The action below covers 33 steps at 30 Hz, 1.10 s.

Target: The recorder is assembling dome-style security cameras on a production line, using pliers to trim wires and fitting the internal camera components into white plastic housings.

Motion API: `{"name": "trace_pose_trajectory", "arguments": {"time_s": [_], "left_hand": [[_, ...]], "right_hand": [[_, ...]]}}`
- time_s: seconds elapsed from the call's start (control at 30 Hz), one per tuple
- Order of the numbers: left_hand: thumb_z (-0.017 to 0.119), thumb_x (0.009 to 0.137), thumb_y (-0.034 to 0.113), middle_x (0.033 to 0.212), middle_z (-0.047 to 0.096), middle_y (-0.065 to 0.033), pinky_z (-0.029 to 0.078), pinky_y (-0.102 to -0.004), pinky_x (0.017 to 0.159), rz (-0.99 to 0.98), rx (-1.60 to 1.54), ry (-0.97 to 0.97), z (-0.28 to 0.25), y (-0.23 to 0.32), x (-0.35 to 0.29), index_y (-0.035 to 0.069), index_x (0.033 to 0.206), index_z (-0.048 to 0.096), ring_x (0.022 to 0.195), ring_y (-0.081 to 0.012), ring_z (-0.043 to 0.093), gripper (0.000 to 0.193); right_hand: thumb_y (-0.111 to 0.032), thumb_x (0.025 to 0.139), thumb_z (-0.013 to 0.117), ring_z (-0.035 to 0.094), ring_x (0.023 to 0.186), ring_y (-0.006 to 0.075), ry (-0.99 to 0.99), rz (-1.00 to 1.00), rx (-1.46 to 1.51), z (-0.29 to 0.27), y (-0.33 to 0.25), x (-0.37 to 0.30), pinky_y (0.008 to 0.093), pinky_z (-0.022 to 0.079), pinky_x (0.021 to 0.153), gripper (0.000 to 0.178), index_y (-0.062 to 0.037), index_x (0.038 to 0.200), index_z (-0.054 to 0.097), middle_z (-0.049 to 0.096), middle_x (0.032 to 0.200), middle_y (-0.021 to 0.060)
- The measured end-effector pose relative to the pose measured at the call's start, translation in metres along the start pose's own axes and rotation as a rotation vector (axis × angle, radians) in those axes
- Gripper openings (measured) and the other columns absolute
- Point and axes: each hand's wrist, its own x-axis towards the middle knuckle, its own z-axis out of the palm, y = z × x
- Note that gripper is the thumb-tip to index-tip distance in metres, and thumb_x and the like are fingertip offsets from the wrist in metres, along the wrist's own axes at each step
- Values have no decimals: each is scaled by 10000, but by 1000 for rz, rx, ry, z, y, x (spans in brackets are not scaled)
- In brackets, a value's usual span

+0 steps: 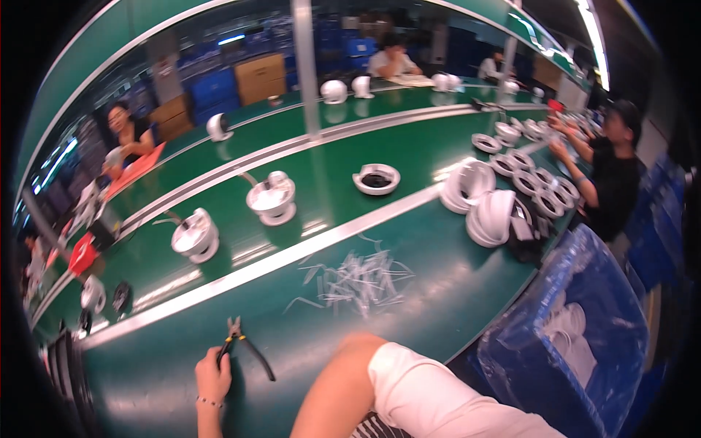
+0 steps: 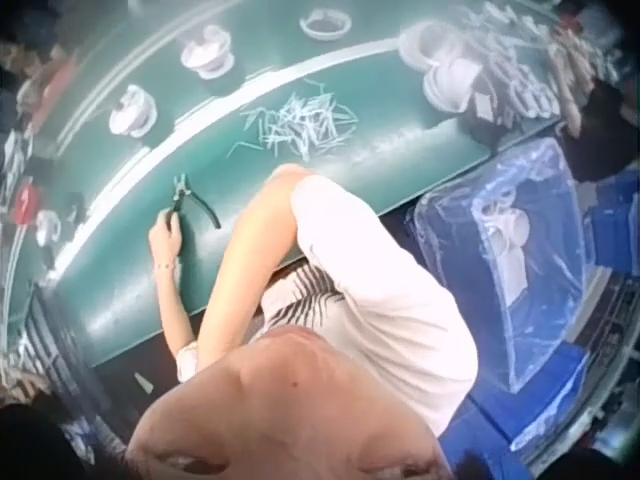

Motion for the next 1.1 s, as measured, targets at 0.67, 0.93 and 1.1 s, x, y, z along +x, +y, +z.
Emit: {"name": "trace_pose_trajectory", "arguments": {"time_s": [0.67, 0.93, 1.1], "left_hand": [[443, 768, 31, 844, 599, -154, 453, -343, 709, 428, -401, 25, -78, 164, 8, 0, 892, 583, 771, -284, 575, 190], [621, 715, 224, 936, 533, -64, 454, -257, 664, 555, 988, 281, -107, 275, -42, 75, 1047, 464, 809, -140, 548, 396], [612, 719, 219, 936, 534, -72, 448, -264, 675, 449, 1106, 409, -107, 291, -41, 68, 1039, 469, 817, -151, 545, 382]], "right_hand": [[-124, 762, 506, 570, 707, 227, 412, -355, -161, -26, -24, -27, 497, 371, 783, 83, -78, 775, 574, 591, 761, 70], [-124, 766, 504, 570, 691, 219, 483, -514, -110, -25, -16, -21, 507, 365, 780, 78, -86, 761, 572, 592, 746, 64], [-125, 769, 502, 570, 681, 213, 506, -642, -59, -28, -8, -12, 514, 361, 778, 78, -90, 752, 570, 592, 737, 60]]}}
